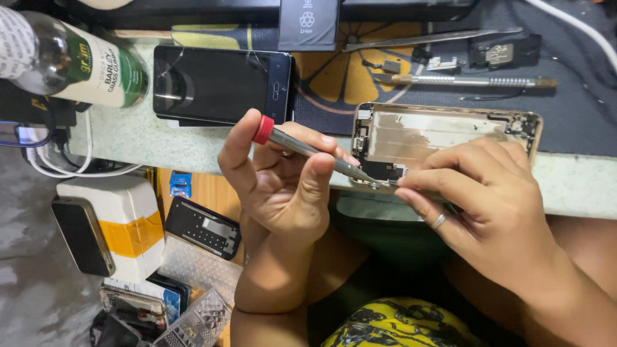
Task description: The person uses a screwdriver to remove screws from the internal frame of a disassembled smartphone. They carefully unscrew multiple fasteners around the device's chassis while holding the phone steady.
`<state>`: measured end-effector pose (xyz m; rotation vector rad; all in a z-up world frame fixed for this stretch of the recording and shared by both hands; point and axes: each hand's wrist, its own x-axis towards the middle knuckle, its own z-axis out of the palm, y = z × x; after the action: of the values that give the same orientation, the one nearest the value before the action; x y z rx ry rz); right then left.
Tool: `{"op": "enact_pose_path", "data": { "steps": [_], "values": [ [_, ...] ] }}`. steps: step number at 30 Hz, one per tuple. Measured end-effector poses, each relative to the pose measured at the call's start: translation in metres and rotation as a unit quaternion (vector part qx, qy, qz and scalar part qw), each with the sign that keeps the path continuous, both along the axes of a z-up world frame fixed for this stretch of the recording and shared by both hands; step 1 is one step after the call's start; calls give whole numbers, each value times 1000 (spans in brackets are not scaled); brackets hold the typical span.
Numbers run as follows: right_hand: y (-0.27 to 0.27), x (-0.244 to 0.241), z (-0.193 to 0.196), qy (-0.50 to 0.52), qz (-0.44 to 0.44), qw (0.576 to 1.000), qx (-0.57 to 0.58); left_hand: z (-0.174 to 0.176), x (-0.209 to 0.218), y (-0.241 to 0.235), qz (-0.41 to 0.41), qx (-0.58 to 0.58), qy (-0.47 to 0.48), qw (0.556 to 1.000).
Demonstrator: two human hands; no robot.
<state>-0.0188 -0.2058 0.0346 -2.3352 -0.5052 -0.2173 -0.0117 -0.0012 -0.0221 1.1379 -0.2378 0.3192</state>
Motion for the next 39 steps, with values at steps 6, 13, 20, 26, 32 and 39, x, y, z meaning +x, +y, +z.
{"op": "enact_pose_path", "data": {
  "steps": [6,13,20,26,32,39],
  "values": [
    [6,6,-4,-7,-38,998,-56,6,-5,3,-16,13,34,999],
    [9,9,-4,-11,-56,998,-36,9,-4,4,-11,43,31,999],
    [6,10,-6,6,-71,997,11,5,-3,1,6,29,28,999],
    [5,9,-9,6,-68,998,-8,5,-2,0,12,33,21,999],
    [-9,1,-10,-10,-58,996,68,7,-2,0,16,42,10,999],
    [-12,-16,-11,-133,18,982,-131,-1,1,-6,24,-52,-16,998]
  ]
}}
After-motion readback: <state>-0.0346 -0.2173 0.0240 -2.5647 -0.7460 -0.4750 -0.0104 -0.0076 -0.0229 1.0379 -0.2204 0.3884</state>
